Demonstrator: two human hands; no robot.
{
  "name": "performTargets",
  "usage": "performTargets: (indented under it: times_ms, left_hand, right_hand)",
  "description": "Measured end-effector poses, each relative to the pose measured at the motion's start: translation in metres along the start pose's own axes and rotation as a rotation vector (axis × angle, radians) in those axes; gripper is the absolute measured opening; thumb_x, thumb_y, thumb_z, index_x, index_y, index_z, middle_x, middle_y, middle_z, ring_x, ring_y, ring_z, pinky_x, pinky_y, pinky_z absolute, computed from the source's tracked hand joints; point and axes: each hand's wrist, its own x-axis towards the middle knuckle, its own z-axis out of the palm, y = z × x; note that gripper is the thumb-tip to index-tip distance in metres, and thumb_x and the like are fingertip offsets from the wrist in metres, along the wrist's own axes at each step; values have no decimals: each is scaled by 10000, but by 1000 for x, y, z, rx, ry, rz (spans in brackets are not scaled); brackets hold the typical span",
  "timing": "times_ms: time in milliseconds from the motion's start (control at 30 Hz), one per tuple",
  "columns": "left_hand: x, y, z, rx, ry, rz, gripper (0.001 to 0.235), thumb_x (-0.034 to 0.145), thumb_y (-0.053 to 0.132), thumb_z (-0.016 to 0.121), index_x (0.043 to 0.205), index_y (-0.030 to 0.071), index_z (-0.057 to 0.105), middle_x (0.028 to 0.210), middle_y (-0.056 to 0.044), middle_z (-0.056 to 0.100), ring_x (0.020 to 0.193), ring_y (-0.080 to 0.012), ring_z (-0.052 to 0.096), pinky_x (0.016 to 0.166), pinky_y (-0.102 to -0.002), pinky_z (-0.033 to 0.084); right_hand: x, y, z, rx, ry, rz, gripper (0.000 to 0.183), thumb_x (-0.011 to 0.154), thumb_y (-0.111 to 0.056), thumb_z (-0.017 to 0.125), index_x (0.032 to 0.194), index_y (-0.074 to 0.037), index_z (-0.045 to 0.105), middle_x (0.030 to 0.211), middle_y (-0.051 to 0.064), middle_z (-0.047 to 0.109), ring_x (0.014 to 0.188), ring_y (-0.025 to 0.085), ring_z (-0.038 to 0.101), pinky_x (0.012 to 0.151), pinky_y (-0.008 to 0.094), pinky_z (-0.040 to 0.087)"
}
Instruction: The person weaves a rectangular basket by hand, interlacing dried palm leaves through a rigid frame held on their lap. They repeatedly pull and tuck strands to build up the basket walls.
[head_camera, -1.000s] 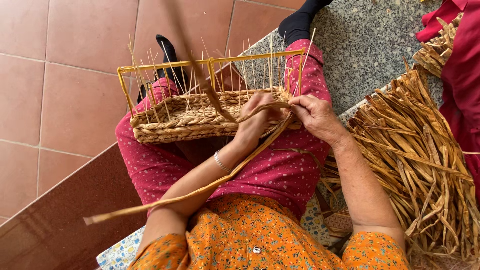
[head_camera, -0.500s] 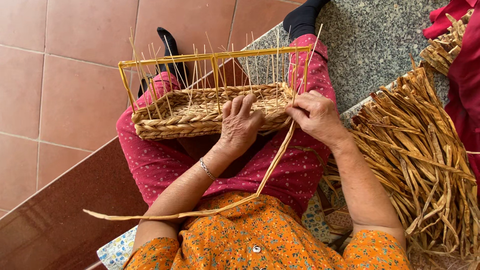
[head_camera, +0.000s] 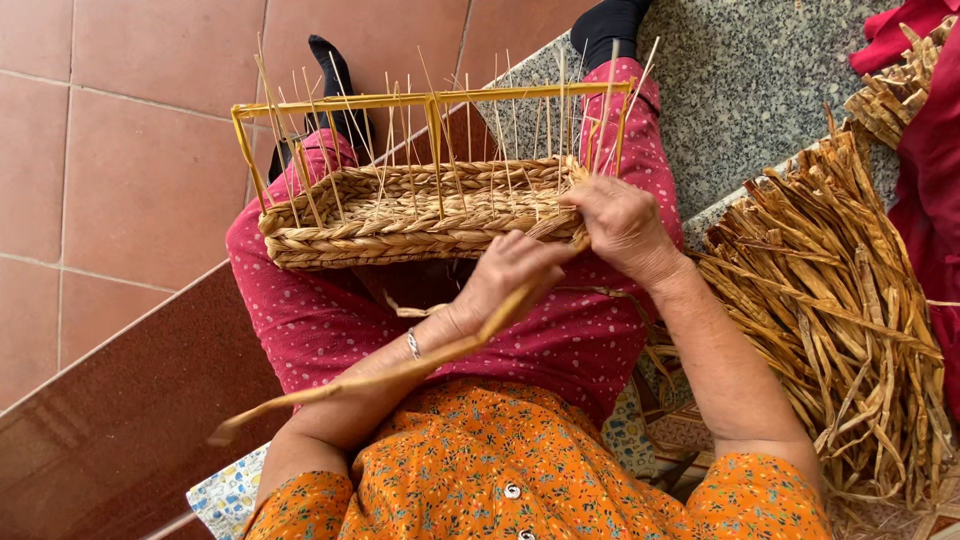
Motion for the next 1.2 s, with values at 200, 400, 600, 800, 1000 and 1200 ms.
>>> performTargets:
  times_ms: [200,400,600,800,1000,1200]
  left_hand:
    - [19,-38,-9,-616,166,-487,204,1044,119,649,1222,38,704,918,-71,773,751,-107,733,617,-228,631]
    - [34,-35,-18,-631,-5,-420,456,938,52,684,1370,-1,547,954,-122,736,777,-153,711,697,-275,626]
    - [84,-31,-2,-147,-44,-432,449,957,98,682,1374,-19,565,898,-146,723,773,-222,724,674,-358,602]
    - [46,-4,10,-19,116,-305,443,885,236,763,1152,-41,541,850,-125,589,699,-254,617,596,-407,535]
    - [41,18,27,561,-46,-70,168,864,135,689,898,57,544,886,-98,562,771,-223,577,650,-383,539]
    - [63,2,-30,43,-475,-588,138,930,12,539,1051,46,594,744,-66,597,598,-181,578,529,-342,553]
  right_hand:
    - [14,-15,-49,252,-234,10,418,809,-3,723,1226,-6,698,1094,139,735,954,273,672,861,370,543]
    - [9,-23,-36,214,-170,194,235,913,-34,725,1142,-86,730,1004,90,735,931,243,696,831,338,559]
    - [1,-12,-40,338,-177,215,220,969,-15,656,1185,-38,688,1009,125,695,941,239,687,830,338,555]
    - [7,-13,-37,431,-211,410,177,993,-61,638,1157,-65,705,980,75,736,905,163,709,796,306,574]
    - [8,-16,-39,375,-209,408,170,987,-78,658,1147,-66,715,951,76,727,871,163,706,775,308,575]
    - [6,-16,-35,408,-197,426,179,986,-90,660,1153,-82,724,975,52,740,897,153,720,785,296,585]
